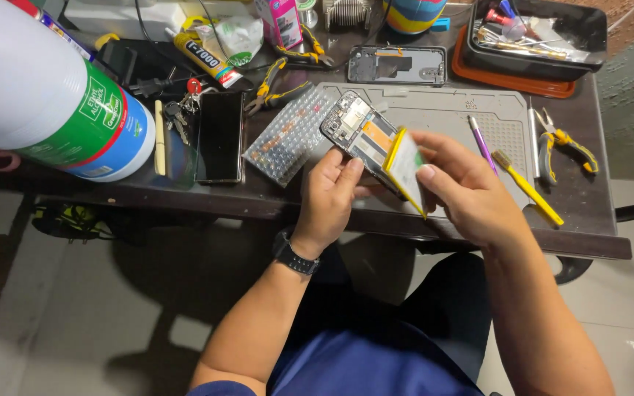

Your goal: Applying adhesive tape and installing a battery into a smartphone frame during repair.

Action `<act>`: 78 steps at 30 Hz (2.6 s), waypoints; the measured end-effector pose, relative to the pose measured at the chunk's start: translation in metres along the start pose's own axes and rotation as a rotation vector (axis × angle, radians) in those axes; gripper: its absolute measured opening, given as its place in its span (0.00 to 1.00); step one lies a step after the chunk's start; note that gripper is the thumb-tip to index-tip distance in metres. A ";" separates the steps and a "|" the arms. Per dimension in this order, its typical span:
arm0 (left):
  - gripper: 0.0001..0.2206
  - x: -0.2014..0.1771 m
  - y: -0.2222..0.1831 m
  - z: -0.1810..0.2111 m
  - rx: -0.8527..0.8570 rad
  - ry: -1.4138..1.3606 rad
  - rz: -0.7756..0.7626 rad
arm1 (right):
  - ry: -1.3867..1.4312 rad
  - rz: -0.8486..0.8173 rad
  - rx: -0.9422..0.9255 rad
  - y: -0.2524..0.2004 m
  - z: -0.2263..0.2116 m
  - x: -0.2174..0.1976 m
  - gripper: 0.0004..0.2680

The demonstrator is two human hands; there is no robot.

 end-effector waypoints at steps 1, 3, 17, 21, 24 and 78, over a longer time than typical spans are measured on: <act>0.16 -0.001 0.000 -0.005 -0.002 0.001 0.000 | 0.002 0.001 0.001 0.002 0.001 0.003 0.19; 0.16 -0.003 0.000 -0.014 0.017 0.001 -0.001 | -0.110 0.014 0.071 0.005 0.005 0.009 0.16; 0.18 0.005 -0.002 0.002 0.061 -0.017 -0.048 | -0.326 0.173 -0.073 0.040 0.013 0.002 0.12; 0.19 0.007 -0.002 0.005 0.057 -0.031 -0.066 | -0.309 0.207 -0.099 0.043 0.021 -0.005 0.12; 0.18 0.004 -0.001 -0.001 0.058 -0.033 -0.067 | -0.353 0.261 -0.166 0.036 0.007 0.003 0.10; 0.19 0.007 -0.002 0.004 0.058 0.007 -0.066 | -0.053 0.349 -0.290 0.039 0.043 0.001 0.08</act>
Point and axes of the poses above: each hand's wrist, its own y-axis towards the middle knuckle, its own x-axis out of the palm, z = x × y, the point moved 3 cm from there along y, towards the middle knuckle, and after that the axes turned 7 degrees about -y, right-handed, at the moved point
